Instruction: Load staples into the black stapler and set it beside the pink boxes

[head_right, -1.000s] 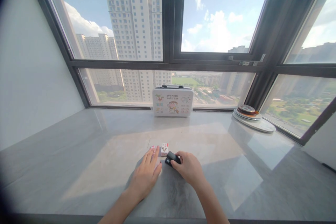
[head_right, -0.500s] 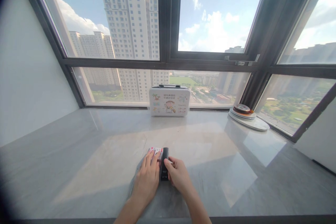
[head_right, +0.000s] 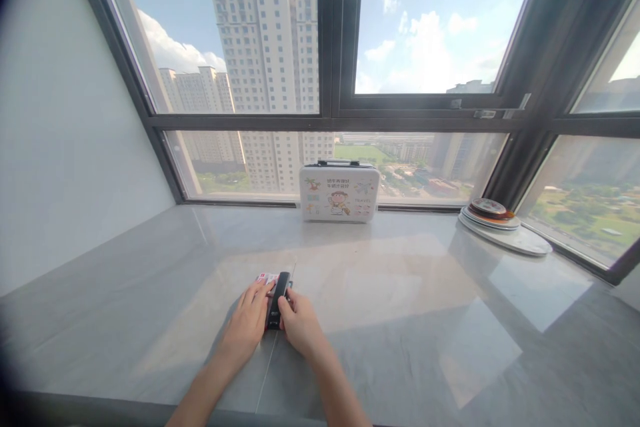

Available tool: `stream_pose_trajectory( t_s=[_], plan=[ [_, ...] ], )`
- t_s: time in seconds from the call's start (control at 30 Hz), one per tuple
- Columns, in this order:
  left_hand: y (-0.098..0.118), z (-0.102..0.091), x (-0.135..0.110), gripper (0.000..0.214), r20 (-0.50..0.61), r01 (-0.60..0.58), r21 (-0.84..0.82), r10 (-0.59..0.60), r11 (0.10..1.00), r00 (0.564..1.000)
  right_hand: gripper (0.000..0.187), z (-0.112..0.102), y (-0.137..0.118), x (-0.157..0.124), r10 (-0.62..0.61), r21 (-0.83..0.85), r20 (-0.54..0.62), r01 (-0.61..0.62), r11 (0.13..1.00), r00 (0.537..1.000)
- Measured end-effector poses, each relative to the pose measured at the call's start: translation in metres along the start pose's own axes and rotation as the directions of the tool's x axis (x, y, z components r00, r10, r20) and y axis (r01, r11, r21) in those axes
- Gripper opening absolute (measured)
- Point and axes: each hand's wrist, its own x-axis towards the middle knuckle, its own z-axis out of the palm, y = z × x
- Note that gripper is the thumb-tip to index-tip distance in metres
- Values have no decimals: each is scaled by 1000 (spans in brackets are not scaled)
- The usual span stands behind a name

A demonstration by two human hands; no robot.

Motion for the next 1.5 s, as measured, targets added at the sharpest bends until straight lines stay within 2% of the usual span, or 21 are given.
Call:
stream_pose_trajectory(
  t_s=[0.37,0.93,1.2,1.5],
  plan=[
    [-22,6,3,47,11,24,-167,-22,986,1000,44,5,7,6,-54,-94,-27,51,994,998],
    [-25,10,4,46,5,44,-92,-44,995,999,45,6,5,6,-77,-129,-27,73,989,997],
    [-22,9,2,53,-11,42,-92,-43,995,999,48,7,1,5,-68,-125,-23,65,990,997],
    [-22,9,2,51,-3,49,-71,-50,996,999,51,8,7,7,-54,-121,-51,47,992,997]
  ],
)
